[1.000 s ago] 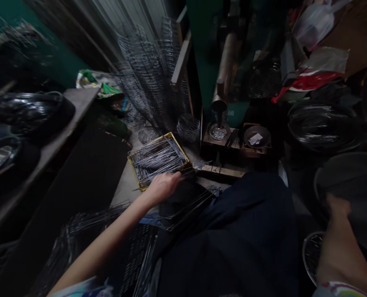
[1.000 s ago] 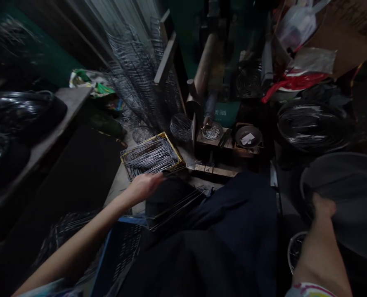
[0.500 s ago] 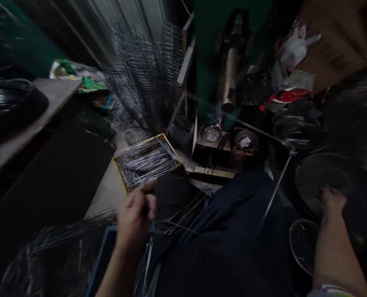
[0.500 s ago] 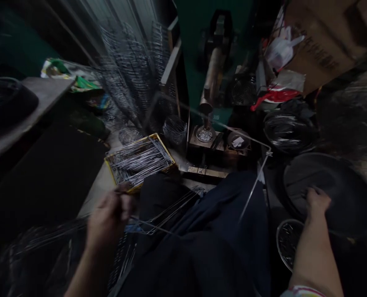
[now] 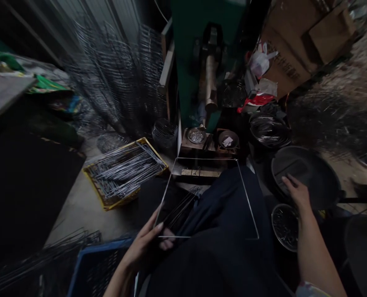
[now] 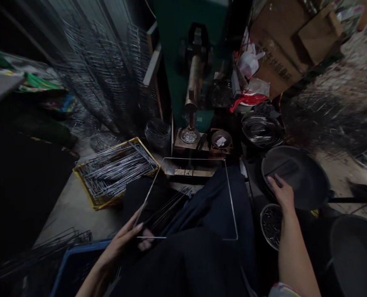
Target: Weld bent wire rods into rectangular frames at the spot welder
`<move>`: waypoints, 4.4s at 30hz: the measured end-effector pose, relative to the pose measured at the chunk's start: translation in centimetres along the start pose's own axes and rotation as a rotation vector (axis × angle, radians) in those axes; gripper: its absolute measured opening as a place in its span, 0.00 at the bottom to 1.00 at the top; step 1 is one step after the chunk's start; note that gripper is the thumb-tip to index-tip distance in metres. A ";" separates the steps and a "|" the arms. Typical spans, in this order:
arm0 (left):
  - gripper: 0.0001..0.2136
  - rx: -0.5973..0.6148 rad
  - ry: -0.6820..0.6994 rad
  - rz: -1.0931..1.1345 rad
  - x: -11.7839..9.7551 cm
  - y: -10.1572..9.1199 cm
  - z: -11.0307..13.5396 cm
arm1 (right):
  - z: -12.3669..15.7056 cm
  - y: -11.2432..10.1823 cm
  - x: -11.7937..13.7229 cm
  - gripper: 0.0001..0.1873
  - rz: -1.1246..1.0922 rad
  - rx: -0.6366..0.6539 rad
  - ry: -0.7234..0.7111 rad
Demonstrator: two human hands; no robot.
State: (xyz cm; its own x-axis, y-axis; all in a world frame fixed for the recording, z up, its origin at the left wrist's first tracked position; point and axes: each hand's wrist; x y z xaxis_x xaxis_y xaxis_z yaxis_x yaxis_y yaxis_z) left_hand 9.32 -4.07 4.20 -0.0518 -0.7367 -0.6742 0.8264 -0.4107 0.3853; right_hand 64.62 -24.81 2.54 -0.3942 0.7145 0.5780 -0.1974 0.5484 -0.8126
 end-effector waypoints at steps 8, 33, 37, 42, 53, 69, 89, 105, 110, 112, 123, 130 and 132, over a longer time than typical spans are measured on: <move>0.46 -0.109 0.097 0.022 -0.2 -0.6 1.5 | 2.4 -3.8 8.4 0.36 -0.134 0.007 -0.144; 0.44 0.008 0.148 0.036 -1.1 3.7 -1.0 | 15.8 5.7 21.1 0.36 -0.053 0.680 -1.113; 0.44 0.017 0.155 0.035 -1.1 3.6 -1.3 | 16.2 6.1 21.1 0.37 -0.055 0.675 -1.104; 0.44 0.011 0.151 0.031 -1.0 3.7 -1.6 | 16.3 6.2 20.9 0.36 -0.073 0.661 -1.092; 0.43 0.068 0.154 0.031 -1.1 3.9 -1.7 | 15.7 6.3 20.0 0.32 0.049 0.587 -1.023; 0.44 0.024 0.154 0.060 -1.0 4.3 -2.1 | 16.3 7.4 20.4 0.35 -0.088 0.627 -0.958; 0.46 0.037 0.171 0.034 -1.0 4.6 -2.2 | 17.3 7.6 21.6 0.34 -0.138 0.642 -0.920; 0.46 0.087 0.202 0.087 -1.4 4.7 -2.1 | 17.2 6.9 21.3 0.38 -0.159 0.703 -1.020; 0.47 0.068 0.206 0.111 -1.5 4.7 -2.0 | 17.1 6.6 20.2 0.39 -0.103 0.739 -0.946; 0.46 0.060 0.206 0.129 -1.6 4.8 -2.1 | 17.0 6.6 20.0 0.41 -0.087 0.757 -0.934; 0.43 0.073 0.236 0.121 -1.7 5.3 -1.9 | 16.7 6.2 20.2 0.45 -0.065 0.777 -0.954; 0.45 0.086 0.267 0.118 -2.0 5.9 -2.0 | 16.1 5.9 20.2 0.44 -0.069 0.767 -0.957; 0.44 0.092 0.273 0.108 -2.0 5.9 -2.0 | 15.9 5.9 20.2 0.44 -0.064 0.768 -0.957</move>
State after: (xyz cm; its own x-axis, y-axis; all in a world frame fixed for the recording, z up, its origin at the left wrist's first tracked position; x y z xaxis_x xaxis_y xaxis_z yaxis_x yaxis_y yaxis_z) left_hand 15.46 -3.90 6.58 0.1959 -0.6123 -0.7660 0.7644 -0.3940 0.5104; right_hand 41.19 -14.08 8.19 -0.8002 -0.0888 0.5931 -0.5903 -0.0586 -0.8051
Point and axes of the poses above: each hand's wrist, its own z-axis away from the middle knuckle, its own y-axis out of the palm, x = y × z, and after that the axes turned 1 degree about -z, right-handed
